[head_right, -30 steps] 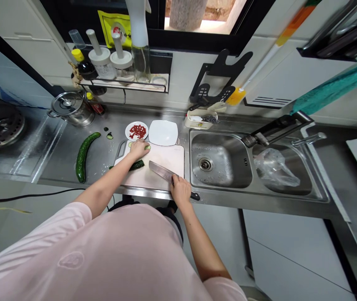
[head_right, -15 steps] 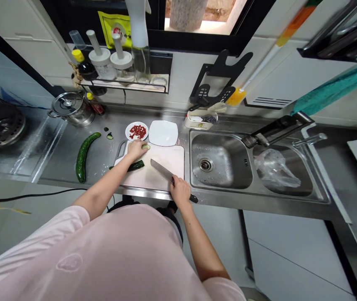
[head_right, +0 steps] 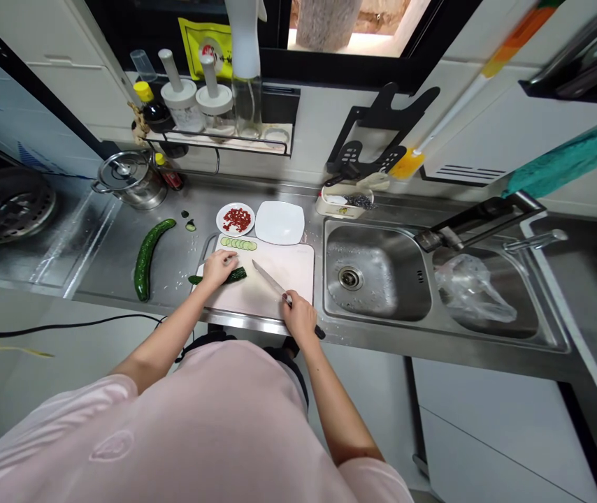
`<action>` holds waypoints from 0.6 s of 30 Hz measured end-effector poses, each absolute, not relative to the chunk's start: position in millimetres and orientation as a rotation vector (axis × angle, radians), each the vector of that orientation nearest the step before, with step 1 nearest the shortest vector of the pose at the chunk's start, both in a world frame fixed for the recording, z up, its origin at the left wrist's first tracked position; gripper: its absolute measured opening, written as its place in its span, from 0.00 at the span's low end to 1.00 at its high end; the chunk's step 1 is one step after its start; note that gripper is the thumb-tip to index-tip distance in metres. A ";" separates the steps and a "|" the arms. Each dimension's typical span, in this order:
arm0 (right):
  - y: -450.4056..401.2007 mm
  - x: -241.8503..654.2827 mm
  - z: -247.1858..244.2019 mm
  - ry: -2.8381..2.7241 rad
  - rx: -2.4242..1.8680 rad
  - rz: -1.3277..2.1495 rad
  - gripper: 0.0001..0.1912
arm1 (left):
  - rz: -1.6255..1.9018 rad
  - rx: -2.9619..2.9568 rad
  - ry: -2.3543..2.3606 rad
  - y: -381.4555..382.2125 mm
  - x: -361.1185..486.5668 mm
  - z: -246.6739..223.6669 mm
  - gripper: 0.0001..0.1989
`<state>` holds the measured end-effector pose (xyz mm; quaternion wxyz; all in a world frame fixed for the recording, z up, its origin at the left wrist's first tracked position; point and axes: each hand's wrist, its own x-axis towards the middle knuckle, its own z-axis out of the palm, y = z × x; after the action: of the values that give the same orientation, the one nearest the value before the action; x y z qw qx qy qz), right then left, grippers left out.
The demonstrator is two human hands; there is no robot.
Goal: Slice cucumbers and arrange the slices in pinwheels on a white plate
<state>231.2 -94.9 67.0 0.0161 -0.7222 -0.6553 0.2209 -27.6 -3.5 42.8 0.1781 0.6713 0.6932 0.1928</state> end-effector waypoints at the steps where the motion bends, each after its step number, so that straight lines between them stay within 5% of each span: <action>1: -94.5 230.5 66.9 -2.017 -2.249 0.712 0.18 | 0.565 1.920 1.941 -8.4 -26.8 43.4 0.14; 18: -81.5 212.4 69.8 -1.702 -1.975 0.839 0.22 | 0.613 2.052 1.834 -42.7 -26.6 36.3 0.12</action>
<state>212.4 -81.5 69.8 0.1998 -0.7066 -0.6090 0.3000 -26.6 -42.7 36.3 0.1603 0.7184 0.6420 0.2147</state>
